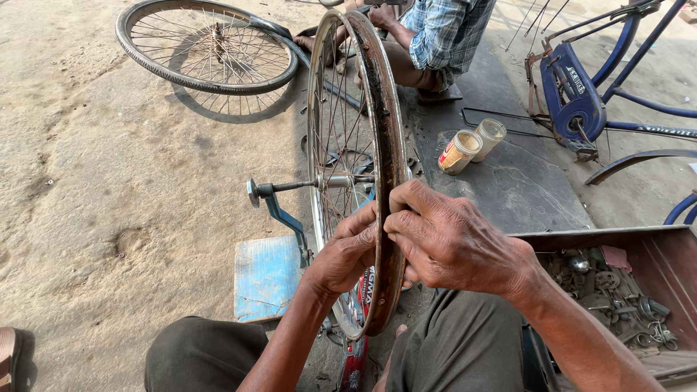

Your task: The person sits on the ground with a bicycle wheel mounted on a stand across their lap and repairs the wheel. They remove old spokes and nipples by hand, sort small spoke nipples from a packet onto the ground, and thread and seat new spokes into the rim and hub, pressing the rim to check the spokes.

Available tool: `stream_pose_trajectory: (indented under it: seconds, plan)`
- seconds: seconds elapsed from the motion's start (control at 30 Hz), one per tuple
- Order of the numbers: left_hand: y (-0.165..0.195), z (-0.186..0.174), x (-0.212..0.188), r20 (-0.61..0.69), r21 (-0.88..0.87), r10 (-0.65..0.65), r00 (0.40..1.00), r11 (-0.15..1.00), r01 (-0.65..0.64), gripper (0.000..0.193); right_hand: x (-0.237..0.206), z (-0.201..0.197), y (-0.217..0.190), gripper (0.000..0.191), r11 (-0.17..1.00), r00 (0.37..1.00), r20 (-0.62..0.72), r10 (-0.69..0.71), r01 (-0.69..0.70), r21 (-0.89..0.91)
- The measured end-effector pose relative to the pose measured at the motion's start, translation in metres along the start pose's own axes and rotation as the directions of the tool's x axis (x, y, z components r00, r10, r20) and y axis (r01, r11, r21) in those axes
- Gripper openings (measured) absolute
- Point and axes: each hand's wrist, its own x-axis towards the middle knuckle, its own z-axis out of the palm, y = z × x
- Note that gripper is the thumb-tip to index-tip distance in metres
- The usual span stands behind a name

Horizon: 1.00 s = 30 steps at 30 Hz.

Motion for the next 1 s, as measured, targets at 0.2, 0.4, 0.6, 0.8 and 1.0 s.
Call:
stream_pose_trajectory:
  seconds: [0.2, 0.4, 0.6, 0.8, 1.0]
  plan:
    - [-0.01, -0.005, 0.003, -0.098, 0.027, -0.028, 0.995, 0.999, 0.03, 0.04, -0.001, 0.0, 0.003, 0.022, 0.987, 0.99, 0.0, -0.139, 0.138, -0.082]
    - [-0.011, -0.006, -0.003, -0.058, -0.047, -0.012, 0.998, 0.999, 0.01, 0.04, -0.005, 0.003, 0.003, 0.018, 0.999, 0.999, -0.002, -0.049, 0.049, 0.015]
    - [-0.016, -0.013, 0.001, -0.11, 0.031, -0.026, 0.994, 0.999, 0.03, 0.04, -0.005, 0.005, 0.0, 0.02, 1.0, 1.0, 0.009, -0.012, 0.012, 0.001]
    - [-0.018, -0.008, 0.0, -0.162, 0.113, -0.037, 0.986, 0.992, 0.056, 0.039, -0.006, 0.01, -0.003, 0.024, 0.983, 0.991, -0.026, -0.132, 0.127, -0.129]
    - [-0.008, -0.003, -0.003, -0.064, 0.036, 0.034, 0.997, 0.999, -0.031, 0.043, -0.007, 0.011, 0.005, 0.023, 0.999, 0.999, -0.037, -0.032, 0.031, -0.009]
